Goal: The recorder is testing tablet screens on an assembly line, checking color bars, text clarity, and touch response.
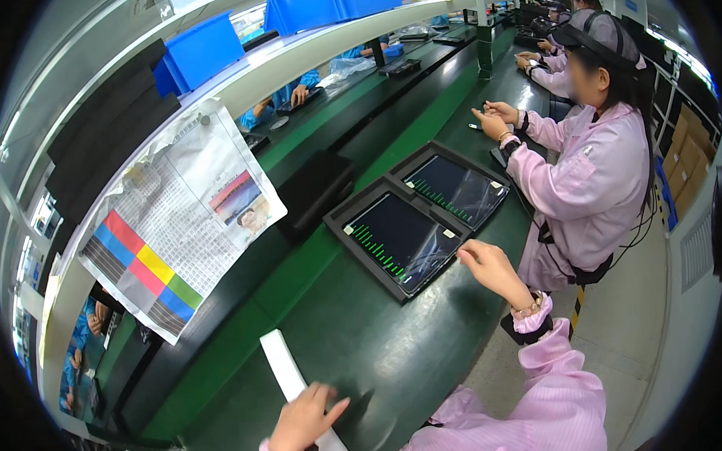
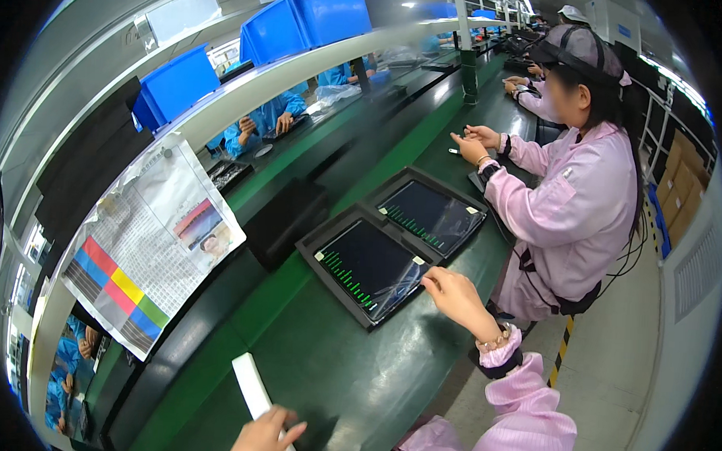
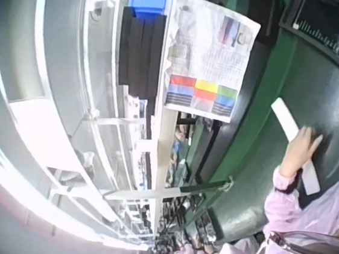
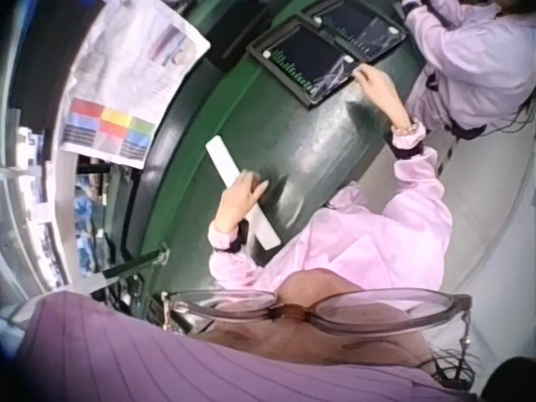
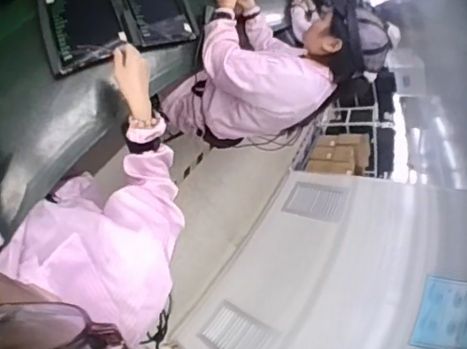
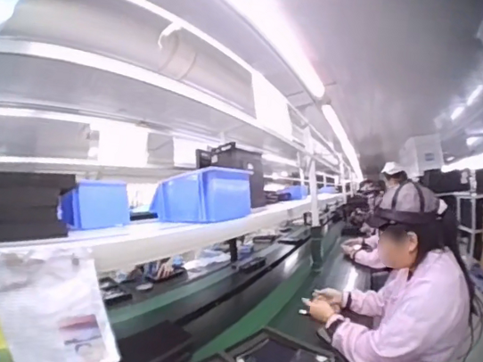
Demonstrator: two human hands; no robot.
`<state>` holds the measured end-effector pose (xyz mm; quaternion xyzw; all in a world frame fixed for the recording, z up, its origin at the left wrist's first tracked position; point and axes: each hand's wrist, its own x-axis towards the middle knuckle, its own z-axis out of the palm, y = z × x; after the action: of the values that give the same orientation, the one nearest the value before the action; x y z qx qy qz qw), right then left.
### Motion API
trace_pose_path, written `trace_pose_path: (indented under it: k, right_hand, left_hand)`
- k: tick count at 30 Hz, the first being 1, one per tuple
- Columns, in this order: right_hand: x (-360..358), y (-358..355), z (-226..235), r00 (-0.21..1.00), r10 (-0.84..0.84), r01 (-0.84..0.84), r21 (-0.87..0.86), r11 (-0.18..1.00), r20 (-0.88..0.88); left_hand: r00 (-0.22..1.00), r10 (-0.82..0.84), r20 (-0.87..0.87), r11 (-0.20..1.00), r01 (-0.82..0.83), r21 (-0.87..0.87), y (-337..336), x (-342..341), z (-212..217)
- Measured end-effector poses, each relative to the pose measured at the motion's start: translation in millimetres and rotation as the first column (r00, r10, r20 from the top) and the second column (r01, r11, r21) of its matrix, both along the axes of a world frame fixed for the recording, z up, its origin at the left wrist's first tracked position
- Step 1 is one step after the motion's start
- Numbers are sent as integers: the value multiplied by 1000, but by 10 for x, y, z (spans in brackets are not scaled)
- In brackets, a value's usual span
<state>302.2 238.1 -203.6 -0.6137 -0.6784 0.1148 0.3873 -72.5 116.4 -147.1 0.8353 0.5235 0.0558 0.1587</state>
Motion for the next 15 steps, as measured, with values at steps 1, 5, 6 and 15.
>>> trace_pose_path:
  k: [1,5,6,15]
  right_hand:
    - [31,-87,-54,996,-17,9,-90,996,-84]
    - [3,-329,-679,985,-136,132,-46,990,-104]
    - [-3,-385,-815,983,-179,181,33,983,-41]
    - [-64,-449,-1051,948,-314,317,224,922,-49]
  left_hand:
    - [989,-117,90,993,116,21,229,81,-112]
    - [974,-94,206,993,108,-55,1055,568,-175]
    - [980,-64,191,997,72,-37,1289,686,-286]
    - [805,510,303,859,-492,-139,2513,1186,-1221]
